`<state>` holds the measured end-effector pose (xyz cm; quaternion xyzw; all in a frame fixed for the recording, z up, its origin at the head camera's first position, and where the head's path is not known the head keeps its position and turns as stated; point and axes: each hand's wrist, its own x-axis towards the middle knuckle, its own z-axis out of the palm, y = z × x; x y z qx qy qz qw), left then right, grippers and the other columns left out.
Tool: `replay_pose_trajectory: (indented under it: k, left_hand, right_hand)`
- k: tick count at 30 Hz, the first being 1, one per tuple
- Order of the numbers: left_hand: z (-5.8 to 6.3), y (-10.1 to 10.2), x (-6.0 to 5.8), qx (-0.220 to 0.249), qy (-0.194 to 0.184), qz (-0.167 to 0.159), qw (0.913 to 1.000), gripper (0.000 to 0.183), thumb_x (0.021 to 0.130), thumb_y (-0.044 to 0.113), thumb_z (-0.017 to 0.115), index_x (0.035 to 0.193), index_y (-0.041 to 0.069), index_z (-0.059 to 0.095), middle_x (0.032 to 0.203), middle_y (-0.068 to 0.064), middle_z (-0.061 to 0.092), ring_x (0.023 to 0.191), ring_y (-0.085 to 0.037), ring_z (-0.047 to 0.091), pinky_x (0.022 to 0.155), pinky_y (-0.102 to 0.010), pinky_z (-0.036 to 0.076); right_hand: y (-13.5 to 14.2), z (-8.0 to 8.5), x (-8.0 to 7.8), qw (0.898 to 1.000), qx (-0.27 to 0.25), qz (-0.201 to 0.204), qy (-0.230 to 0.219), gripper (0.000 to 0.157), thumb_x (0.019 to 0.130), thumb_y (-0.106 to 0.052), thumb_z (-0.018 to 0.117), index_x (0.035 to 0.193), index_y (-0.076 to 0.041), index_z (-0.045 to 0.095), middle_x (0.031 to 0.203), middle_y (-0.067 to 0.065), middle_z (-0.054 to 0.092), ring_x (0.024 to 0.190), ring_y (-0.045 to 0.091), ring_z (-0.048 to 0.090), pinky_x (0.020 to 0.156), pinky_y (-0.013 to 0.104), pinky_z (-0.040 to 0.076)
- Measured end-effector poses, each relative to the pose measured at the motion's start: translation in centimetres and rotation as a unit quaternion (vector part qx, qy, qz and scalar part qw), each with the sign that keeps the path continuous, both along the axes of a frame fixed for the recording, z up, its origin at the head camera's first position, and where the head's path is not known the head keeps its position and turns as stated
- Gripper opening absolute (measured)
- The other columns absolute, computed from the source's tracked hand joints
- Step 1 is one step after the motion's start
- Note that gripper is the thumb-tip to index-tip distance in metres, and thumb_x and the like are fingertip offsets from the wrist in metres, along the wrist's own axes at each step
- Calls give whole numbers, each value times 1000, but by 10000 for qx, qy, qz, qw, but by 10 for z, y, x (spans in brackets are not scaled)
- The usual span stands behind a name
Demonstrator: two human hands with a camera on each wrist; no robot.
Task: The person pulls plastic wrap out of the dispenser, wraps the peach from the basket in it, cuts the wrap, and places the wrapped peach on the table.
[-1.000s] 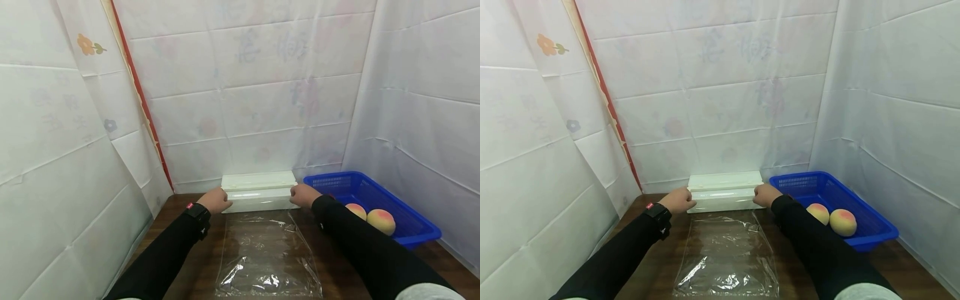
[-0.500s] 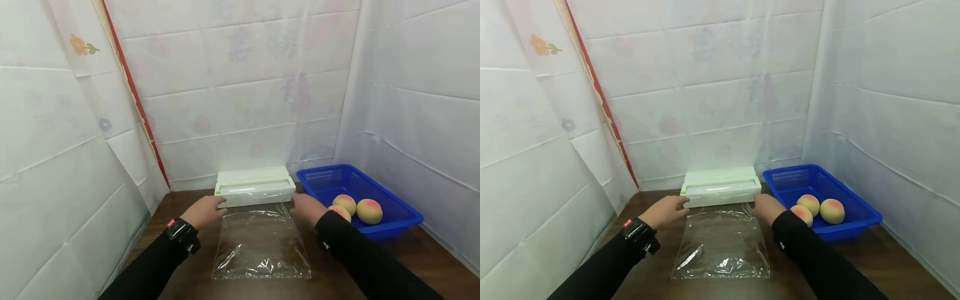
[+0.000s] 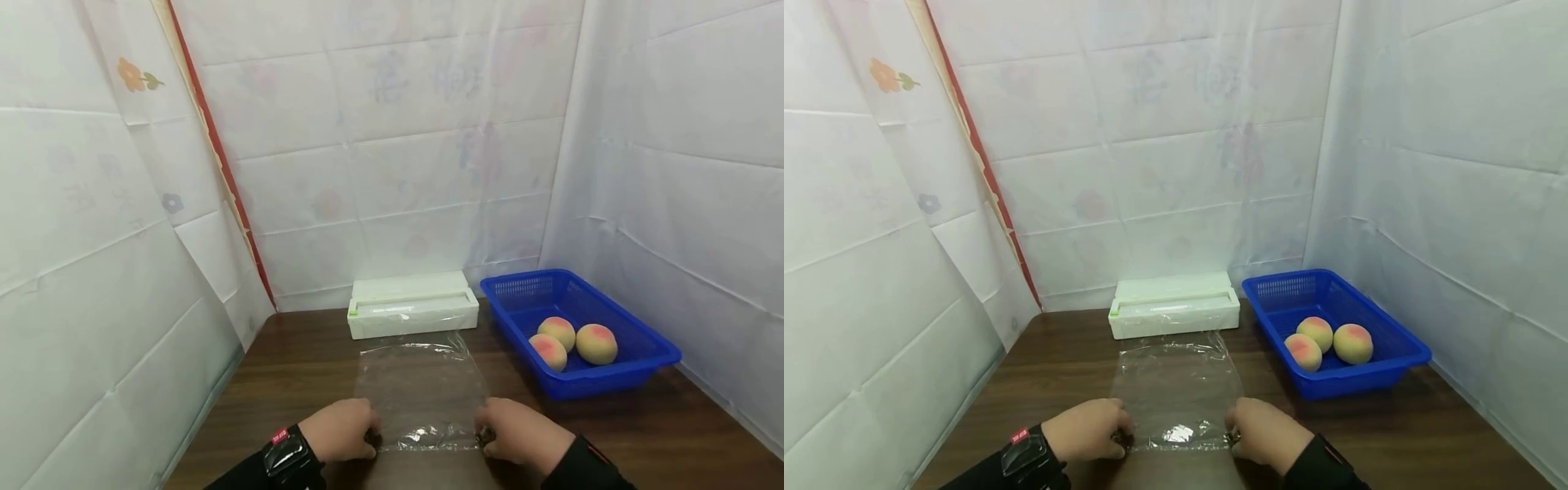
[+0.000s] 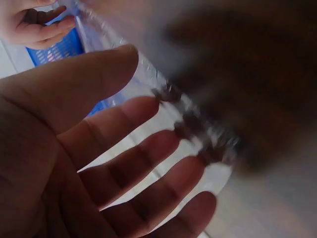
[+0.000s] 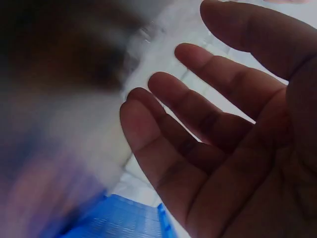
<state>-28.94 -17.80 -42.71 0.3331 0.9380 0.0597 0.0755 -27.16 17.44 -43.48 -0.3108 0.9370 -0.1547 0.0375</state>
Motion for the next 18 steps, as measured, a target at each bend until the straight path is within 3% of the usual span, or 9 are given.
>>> replay_pose_trajectory:
  k: [4, 10, 13, 18]
  left_hand:
    - [-4, 0, 11, -173, 370, -66, 9991, 18, 87, 34, 88, 97, 22, 80, 91, 10, 61, 79, -1, 57, 72, -25, 53]
    - [-10, 3, 34, -126, 292, -246, 9992, 15, 90, 39, 84, 95, 27, 77, 90, 15, 57, 78, 1, 51, 70, -22, 50]
    - [-12, 4, 46, -115, 259, -294, 9992, 15, 90, 40, 83, 96, 28, 77, 90, 15, 58, 78, -1, 50, 70, -23, 50]
    - [-21, 6, 62, -97, 598, -645, 9961, 20, 90, 47, 77, 97, 29, 79, 87, 15, 58, 74, 2, 46, 66, -19, 46]
  right_hand:
    - [4, -8, 8, 10000, -46, -63, 60, 13, 83, -19, 87, 90, -18, 76, 88, -10, 57, 75, 2, 51, 68, 30, 49]
    - [15, -13, 26, 9991, -226, -152, -311, 7, 90, -27, 83, 89, -26, 76, 94, -13, 63, 85, 3, 60, 74, 32, 54]
    - [21, -13, 35, 9978, -277, -225, -565, 4, 93, -29, 80, 90, -28, 77, 92, -17, 60, 82, 0, 56, 73, 30, 53]
    - [29, -15, 46, 9953, -383, -159, -873, 5, 94, -29, 79, 89, -29, 77, 85, -20, 53, 74, -3, 47, 65, 26, 47]
